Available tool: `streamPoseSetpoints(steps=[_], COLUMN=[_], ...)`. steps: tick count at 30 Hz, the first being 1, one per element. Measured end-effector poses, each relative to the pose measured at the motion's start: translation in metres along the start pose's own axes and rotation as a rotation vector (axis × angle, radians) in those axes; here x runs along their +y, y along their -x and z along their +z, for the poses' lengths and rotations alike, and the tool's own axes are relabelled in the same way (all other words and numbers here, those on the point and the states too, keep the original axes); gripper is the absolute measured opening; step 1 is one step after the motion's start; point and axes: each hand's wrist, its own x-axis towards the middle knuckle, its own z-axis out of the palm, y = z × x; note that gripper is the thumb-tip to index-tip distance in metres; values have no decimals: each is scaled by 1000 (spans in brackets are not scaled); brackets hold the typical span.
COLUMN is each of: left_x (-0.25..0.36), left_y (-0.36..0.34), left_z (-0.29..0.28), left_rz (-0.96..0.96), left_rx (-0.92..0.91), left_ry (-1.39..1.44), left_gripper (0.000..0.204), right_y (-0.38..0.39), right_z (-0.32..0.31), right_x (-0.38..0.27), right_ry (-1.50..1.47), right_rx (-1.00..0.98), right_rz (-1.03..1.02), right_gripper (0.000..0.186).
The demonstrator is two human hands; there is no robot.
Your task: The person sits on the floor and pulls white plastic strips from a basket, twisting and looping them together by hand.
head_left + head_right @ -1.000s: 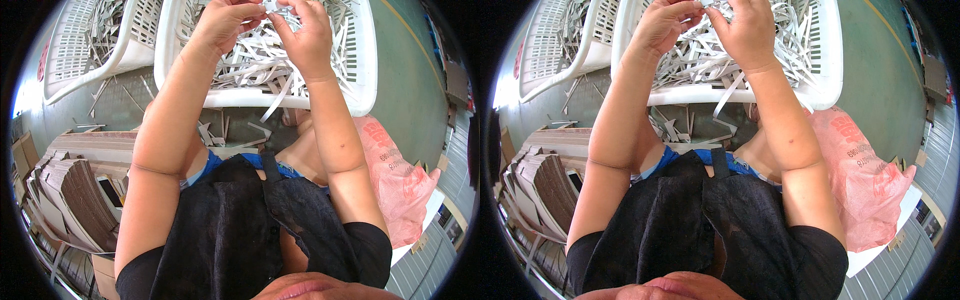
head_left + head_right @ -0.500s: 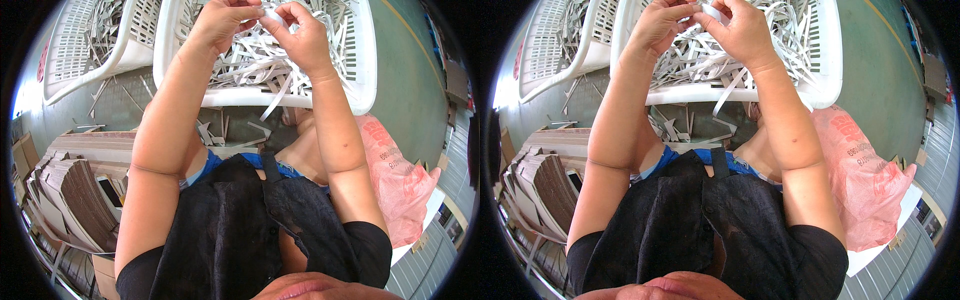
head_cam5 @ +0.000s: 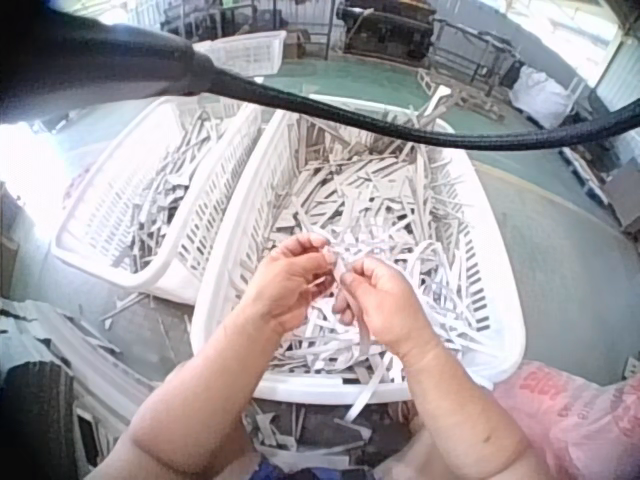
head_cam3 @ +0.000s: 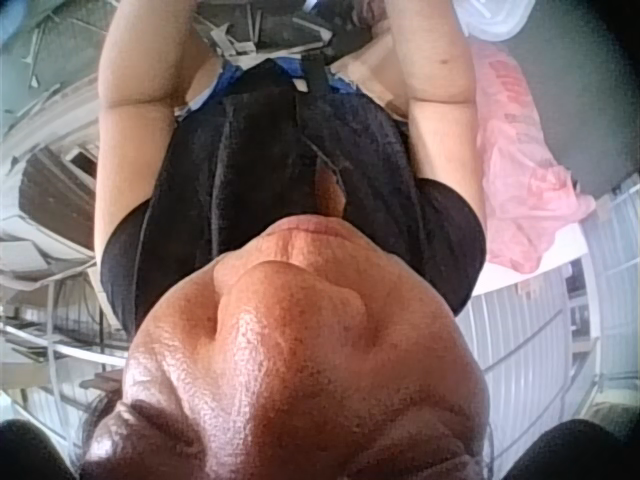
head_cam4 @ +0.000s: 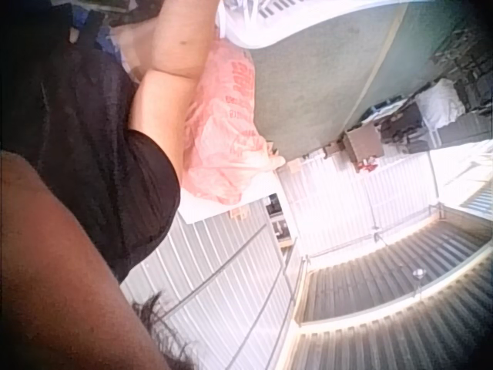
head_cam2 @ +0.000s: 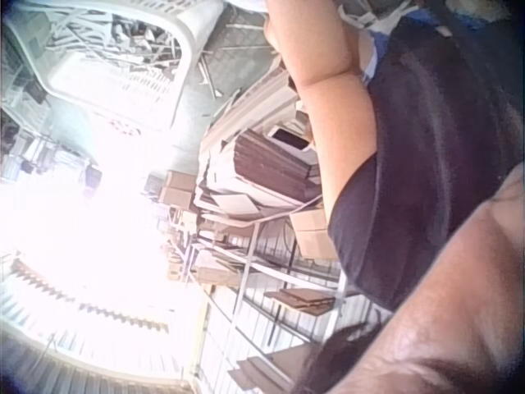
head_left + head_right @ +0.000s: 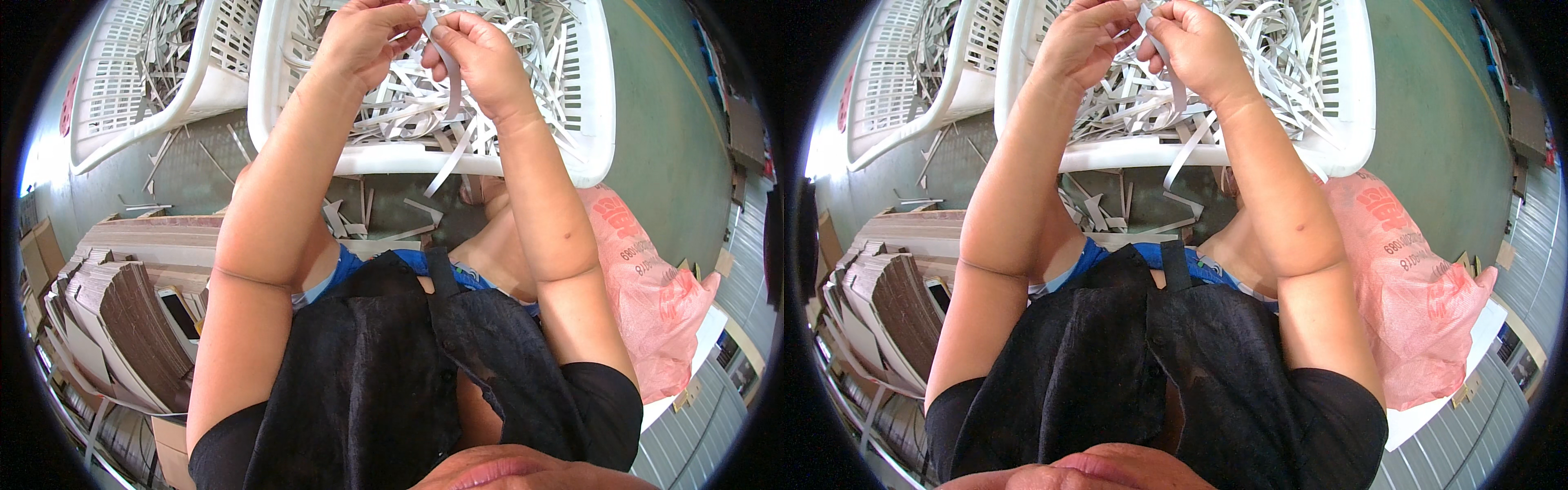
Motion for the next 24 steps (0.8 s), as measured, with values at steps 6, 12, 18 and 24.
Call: streamPoseSetpoints(steps=[6, 12, 18, 24], left_x=[9, 11, 9, 13], left_y=[2, 4, 1, 4], left_z=[0, -4, -11, -4], left_rz=[-28, -66, -38, 68], left_rx=[46, 7, -129, -145], left_ry=[-12, -9, -27, -11], left_gripper=[22, 20, 21, 17], right_y=[12, 21, 13, 15], right_z=[23, 32, 29, 34], right_x=[-10, -28, -19, -23], right_ry=[-5, 501, 636, 470], right_rx=[104, 107, 252, 351], right_rz=[-238, -550, -750, -430], right_gripper=[10, 19, 18, 6])
